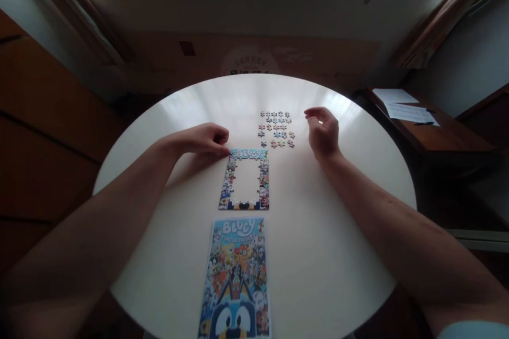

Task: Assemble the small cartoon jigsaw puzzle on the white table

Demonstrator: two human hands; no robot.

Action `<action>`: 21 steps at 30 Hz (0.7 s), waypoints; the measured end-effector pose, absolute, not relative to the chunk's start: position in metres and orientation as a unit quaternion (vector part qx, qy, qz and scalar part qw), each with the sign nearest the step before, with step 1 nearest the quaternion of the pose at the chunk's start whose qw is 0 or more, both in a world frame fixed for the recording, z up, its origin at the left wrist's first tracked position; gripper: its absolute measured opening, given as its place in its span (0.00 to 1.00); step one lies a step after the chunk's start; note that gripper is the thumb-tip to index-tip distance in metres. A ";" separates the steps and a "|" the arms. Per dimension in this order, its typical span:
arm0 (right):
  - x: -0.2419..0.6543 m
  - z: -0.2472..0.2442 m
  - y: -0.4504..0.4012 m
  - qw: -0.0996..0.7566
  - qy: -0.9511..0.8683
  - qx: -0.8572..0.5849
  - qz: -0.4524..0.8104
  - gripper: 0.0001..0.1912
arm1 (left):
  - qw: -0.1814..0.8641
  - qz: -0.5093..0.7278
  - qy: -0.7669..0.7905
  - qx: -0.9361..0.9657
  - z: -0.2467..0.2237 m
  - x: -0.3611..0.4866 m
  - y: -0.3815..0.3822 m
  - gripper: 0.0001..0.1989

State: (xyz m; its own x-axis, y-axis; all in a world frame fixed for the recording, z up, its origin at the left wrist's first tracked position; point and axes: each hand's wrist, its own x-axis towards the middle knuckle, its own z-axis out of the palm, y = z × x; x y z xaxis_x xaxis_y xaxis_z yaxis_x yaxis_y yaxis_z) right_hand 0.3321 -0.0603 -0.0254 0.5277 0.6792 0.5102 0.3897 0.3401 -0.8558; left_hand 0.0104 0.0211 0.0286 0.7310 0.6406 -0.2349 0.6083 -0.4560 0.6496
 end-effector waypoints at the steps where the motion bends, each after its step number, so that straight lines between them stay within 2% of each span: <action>1: 0.332 -0.024 -0.061 0.665 -0.472 -0.569 0.110 0.11 | 0.383 0.027 0.368 0.847 0.028 0.010 0.021 0.17; 12: 0.327 -0.022 -0.064 0.661 -0.461 -0.583 0.107 0.12 | 0.581 0.217 0.373 0.690 0.015 -0.002 0.026 0.19; 17: 0.327 -0.028 -0.061 0.653 -0.453 -0.589 0.143 0.12 | 0.666 0.316 0.318 0.596 0.011 -0.008 0.036 0.23; 21: 0.328 -0.032 -0.060 0.646 -0.447 -0.597 0.161 0.13 | 0.728 0.351 0.280 0.519 0.011 -0.015 0.043 0.23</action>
State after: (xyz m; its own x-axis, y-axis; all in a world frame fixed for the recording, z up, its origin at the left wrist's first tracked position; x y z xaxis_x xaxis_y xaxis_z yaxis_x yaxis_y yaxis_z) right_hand 0.3285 -0.0598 -0.0316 0.5484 0.7420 0.3857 0.3262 0.2349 -0.9157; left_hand -0.0148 0.0433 0.0111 0.5973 0.8008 -0.0427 -0.2206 0.2153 0.9513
